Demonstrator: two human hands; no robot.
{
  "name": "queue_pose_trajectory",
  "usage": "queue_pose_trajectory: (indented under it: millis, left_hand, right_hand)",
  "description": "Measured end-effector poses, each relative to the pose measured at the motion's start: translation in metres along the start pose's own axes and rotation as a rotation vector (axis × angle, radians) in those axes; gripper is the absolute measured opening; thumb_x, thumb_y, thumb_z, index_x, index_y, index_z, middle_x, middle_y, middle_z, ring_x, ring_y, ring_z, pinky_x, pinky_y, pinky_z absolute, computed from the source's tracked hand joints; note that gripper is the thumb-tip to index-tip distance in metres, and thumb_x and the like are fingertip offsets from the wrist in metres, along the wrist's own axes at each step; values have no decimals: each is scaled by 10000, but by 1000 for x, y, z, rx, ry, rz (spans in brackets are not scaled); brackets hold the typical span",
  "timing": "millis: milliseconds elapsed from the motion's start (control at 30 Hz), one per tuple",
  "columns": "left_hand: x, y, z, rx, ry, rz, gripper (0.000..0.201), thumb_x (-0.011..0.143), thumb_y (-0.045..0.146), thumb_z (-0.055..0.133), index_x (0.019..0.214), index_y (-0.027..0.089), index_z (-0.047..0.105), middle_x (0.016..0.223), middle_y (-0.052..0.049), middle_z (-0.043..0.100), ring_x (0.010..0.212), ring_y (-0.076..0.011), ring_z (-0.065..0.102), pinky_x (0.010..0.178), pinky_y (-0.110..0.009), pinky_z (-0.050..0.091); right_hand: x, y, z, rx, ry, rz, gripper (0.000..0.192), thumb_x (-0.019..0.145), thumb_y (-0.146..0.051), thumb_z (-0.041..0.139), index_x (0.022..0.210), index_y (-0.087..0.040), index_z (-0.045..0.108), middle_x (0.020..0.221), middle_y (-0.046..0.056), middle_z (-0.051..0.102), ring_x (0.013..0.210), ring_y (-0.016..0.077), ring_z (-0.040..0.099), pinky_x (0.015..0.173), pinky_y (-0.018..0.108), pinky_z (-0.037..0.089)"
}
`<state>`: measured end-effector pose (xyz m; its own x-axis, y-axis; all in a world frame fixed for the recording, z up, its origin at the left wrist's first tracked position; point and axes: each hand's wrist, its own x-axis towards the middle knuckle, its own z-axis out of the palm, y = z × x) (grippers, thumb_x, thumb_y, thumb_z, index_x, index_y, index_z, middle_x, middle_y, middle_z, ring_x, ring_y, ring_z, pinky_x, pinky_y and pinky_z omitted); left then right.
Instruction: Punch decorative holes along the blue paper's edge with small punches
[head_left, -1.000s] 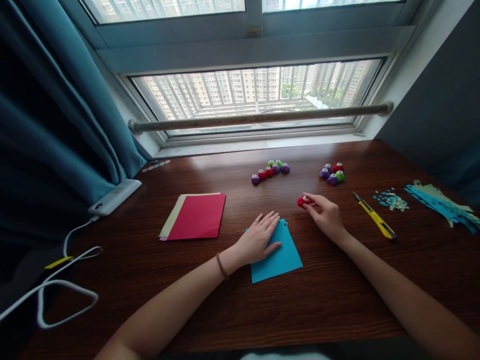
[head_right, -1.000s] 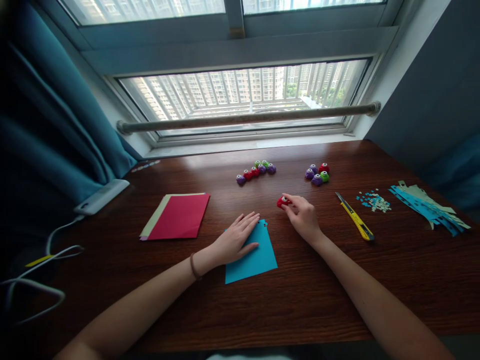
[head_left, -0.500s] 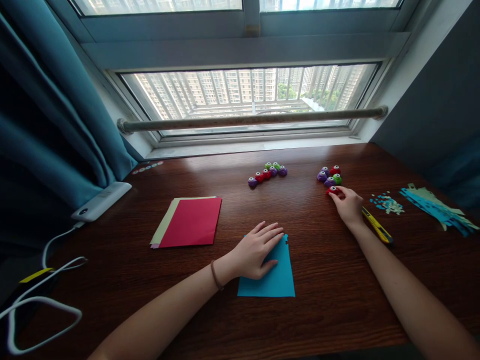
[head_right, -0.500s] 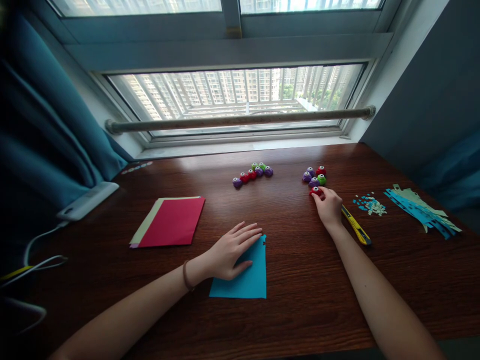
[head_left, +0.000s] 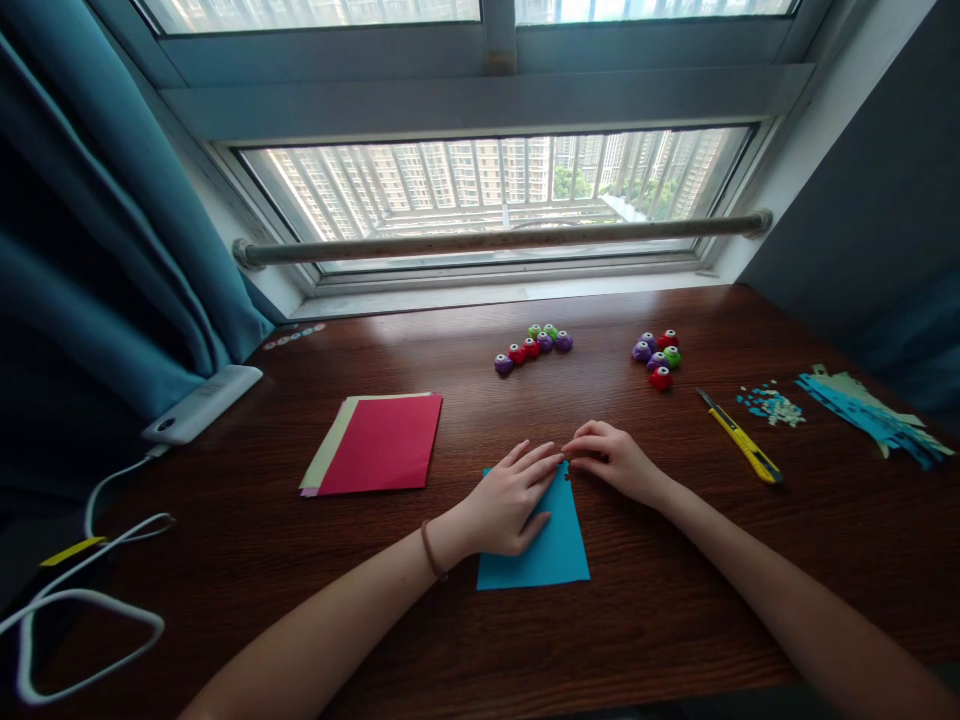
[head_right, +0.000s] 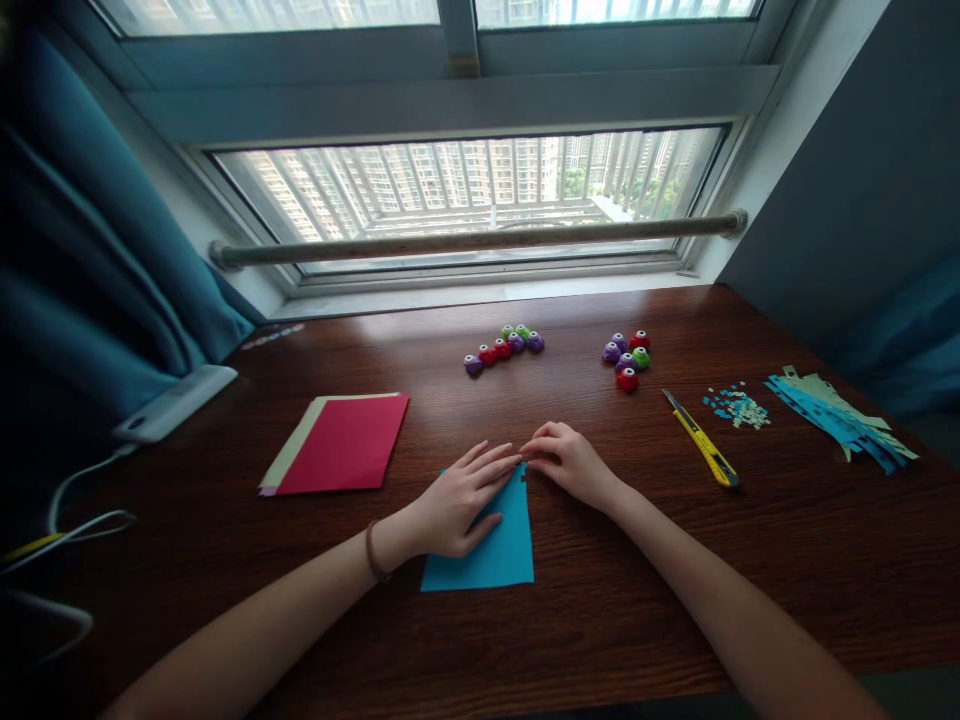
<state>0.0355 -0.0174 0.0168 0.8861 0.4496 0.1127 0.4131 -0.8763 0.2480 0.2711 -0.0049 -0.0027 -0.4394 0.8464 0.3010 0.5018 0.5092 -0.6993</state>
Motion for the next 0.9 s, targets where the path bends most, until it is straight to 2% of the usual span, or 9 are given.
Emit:
queue_pose_trajectory:
  millis: [133,300,467,600,800,900]
  left_hand:
    - [0,1,0,2,10,5,568,849,363,430,1350,101,377,1388,-105,395,1369,-259,172,1141,-441,103]
    - [0,1,0,19,29,-9,555,847,377,432,1333,112,402,1433,-100,327,1368,-278,168,1130,-474,126]
    - [0,2,0,52,49,-18,544,846,384,431,1316,112,429,1425,-96,344,1359,-291,191,1125,-489,138]
    - [-2,2,4,87,109,-18,507,834,356,437,1266,96,487,1370,-95,427,1342,-294,237,1127,-484,145]
    - [-2,1,9,107,187,3,452,849,311,422,1229,88,521,1293,-108,509,1309,-275,317,1123,-466,185]
    - [-2,1,9,108,195,0,442,850,309,431,1224,92,524,1261,-111,532,1295,-273,341,1115,-468,207]
  right_hand:
    - [0,0,5,-94,-39,20,104,779,-176,673,867,-232,680,866,23,600,846,183,514,787,324,432]
    - [0,0,4,-99,-55,42,76,772,-157,677,751,-206,625,811,7,598,807,174,499,760,311,422]
    - [-2,-1,4,-89,-37,44,98,791,-127,646,753,-195,588,820,10,573,809,172,496,739,303,411]
    - [-2,-3,4,-70,1,76,115,799,-112,627,752,-189,555,823,14,549,801,169,497,717,297,411]
    - [-2,-8,10,-120,-10,39,59,812,-174,638,822,-231,627,876,6,585,838,179,485,766,313,409]
    - [-1,-10,14,-156,-16,53,52,807,-195,649,780,-238,636,862,-1,598,825,181,475,761,313,412]
